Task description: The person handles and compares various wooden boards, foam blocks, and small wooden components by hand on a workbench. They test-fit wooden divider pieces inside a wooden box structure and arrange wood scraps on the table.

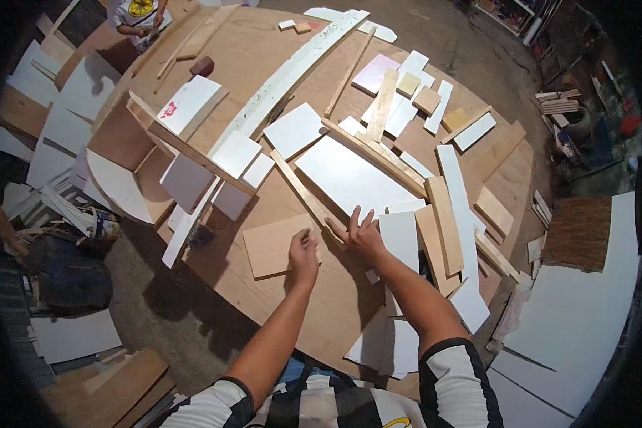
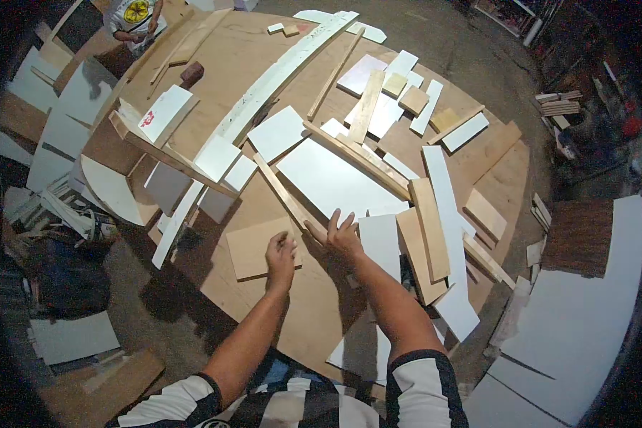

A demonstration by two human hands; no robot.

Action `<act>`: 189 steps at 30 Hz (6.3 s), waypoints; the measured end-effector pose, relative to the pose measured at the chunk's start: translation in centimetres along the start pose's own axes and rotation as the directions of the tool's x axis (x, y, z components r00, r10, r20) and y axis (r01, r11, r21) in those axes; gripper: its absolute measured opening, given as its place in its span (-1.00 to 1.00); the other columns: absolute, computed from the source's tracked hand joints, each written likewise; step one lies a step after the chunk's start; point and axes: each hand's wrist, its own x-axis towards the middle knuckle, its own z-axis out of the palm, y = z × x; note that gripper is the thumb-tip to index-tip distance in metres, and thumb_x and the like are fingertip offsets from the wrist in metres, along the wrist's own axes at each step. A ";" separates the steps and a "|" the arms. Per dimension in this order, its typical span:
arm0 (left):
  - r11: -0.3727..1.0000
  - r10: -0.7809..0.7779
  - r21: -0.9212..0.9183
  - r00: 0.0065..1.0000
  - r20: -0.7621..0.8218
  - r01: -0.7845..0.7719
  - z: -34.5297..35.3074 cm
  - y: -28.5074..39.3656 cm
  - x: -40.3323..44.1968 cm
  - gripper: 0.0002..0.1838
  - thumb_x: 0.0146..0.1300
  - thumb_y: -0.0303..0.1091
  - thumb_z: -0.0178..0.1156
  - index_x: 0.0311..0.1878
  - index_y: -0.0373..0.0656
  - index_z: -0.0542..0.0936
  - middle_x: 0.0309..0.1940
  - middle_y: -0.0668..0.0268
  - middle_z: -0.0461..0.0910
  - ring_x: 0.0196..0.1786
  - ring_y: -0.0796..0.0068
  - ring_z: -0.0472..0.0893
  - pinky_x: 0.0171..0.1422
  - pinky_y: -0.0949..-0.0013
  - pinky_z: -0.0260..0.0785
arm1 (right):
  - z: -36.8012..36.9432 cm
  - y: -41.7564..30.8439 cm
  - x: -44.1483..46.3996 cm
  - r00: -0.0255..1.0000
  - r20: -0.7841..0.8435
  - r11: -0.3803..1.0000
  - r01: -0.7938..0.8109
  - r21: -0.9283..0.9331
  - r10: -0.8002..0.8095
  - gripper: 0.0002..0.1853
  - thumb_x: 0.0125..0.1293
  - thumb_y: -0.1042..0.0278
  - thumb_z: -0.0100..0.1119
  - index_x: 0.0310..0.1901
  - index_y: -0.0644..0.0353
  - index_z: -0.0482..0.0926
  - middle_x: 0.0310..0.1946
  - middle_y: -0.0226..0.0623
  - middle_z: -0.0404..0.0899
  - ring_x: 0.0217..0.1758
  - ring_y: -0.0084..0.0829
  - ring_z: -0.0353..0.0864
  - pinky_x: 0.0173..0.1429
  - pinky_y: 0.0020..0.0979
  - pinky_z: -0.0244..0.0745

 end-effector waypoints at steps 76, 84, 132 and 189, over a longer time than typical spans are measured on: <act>0.479 -0.217 0.877 0.963 0.157 -0.034 -15.4 1.7 -6.3 -0.20 0.54 0.27 -0.44 -0.03 -0.21 0.65 -0.14 -0.14 0.67 0.02 -0.25 0.61 0.14 -0.17 0.40 | -8.2 -16.1 -14.5 -0.065 0.695 -0.693 -0.193 0.695 0.716 -0.61 0.53 0.20 0.01 0.12 0.43 0.49 0.06 -0.07 0.56 0.14 -0.24 0.51 0.29 -0.21 0.37; 0.413 -0.200 0.850 0.878 0.435 -0.328 -13.4 6.0 -5.3 -0.21 0.56 0.21 -0.41 -0.10 -0.25 0.70 -0.14 -0.13 0.69 0.02 -0.19 0.64 0.16 -0.15 0.41 | -15.9 -14.9 -15.2 0.271 0.428 0.037 -0.876 0.480 0.863 -0.48 0.29 -0.09 0.29 -0.01 0.27 0.55 -0.02 0.09 0.61 0.05 0.10 0.57 0.15 -0.01 0.43; 0.790 0.572 -0.351 0.810 0.127 -0.503 -23.1 4.1 -3.9 -0.33 0.39 0.31 -0.03 -0.45 -0.20 0.53 -0.39 0.21 0.53 -0.22 0.34 0.50 0.00 0.25 0.32 | -11.3 -19.6 -16.5 0.252 0.290 -0.331 0.139 0.934 0.923 -0.48 0.38 -0.13 0.08 -0.39 0.27 0.57 -0.29 -0.17 0.58 -0.10 -0.36 0.54 0.09 -0.32 0.39; 0.966 0.259 0.017 0.966 0.004 -0.259 -11.9 10.8 -10.2 -0.47 -0.09 -0.51 0.07 0.08 -0.17 0.43 0.05 0.14 0.51 0.11 0.23 0.51 0.29 0.26 0.32 | -8.1 2.8 -32.1 0.619 0.428 -0.197 -0.407 0.892 0.659 -0.81 0.25 0.26 0.33 -0.30 0.24 0.67 -0.45 -0.29 0.62 -0.30 -0.41 0.58 -0.10 -0.35 0.48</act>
